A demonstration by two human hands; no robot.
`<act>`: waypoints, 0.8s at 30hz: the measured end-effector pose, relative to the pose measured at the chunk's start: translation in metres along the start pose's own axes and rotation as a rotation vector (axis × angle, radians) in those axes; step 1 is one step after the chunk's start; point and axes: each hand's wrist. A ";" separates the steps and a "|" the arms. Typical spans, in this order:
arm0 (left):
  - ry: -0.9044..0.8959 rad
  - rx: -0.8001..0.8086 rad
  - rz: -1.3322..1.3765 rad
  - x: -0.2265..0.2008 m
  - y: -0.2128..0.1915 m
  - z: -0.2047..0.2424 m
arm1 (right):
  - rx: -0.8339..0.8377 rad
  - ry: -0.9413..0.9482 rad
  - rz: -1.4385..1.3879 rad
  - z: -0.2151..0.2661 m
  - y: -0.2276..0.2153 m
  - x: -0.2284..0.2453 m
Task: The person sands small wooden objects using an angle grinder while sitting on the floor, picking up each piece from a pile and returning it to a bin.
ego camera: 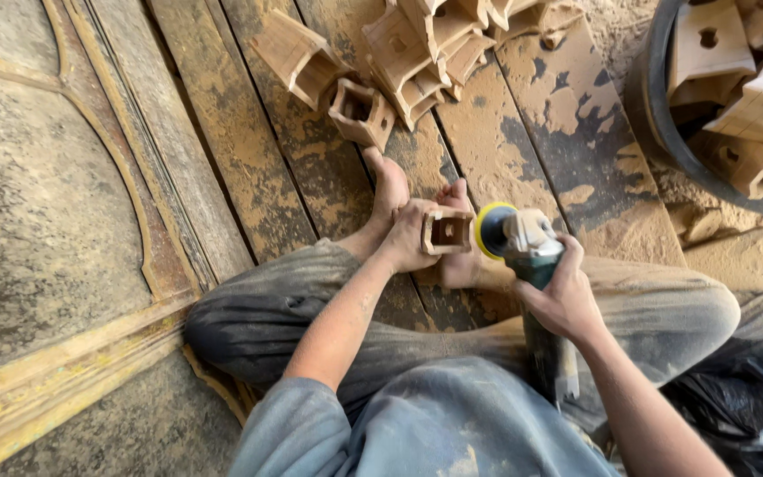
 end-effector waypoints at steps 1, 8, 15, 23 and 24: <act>0.081 0.003 -0.033 -0.039 -0.017 0.000 | 0.020 -0.031 -0.009 0.003 0.000 0.010; -0.098 0.010 -0.062 -0.023 -0.001 -0.005 | 0.044 -0.098 0.006 -0.008 0.006 0.015; -0.082 0.009 -0.058 0.025 0.022 -0.001 | 0.010 -0.187 -0.127 -0.004 0.003 0.015; 0.188 -0.052 -0.140 -0.086 -0.032 0.003 | -0.097 0.067 -0.224 0.009 -0.021 -0.016; 0.198 -0.049 -0.131 -0.094 -0.040 -0.007 | -0.110 0.072 -0.221 0.018 -0.024 -0.015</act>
Point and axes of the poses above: each hand's wrist, its own z-axis away from the middle knuckle, its own y-axis out of the palm, x = y × z, and after that the axes turned 9 degrees about z, right-handed
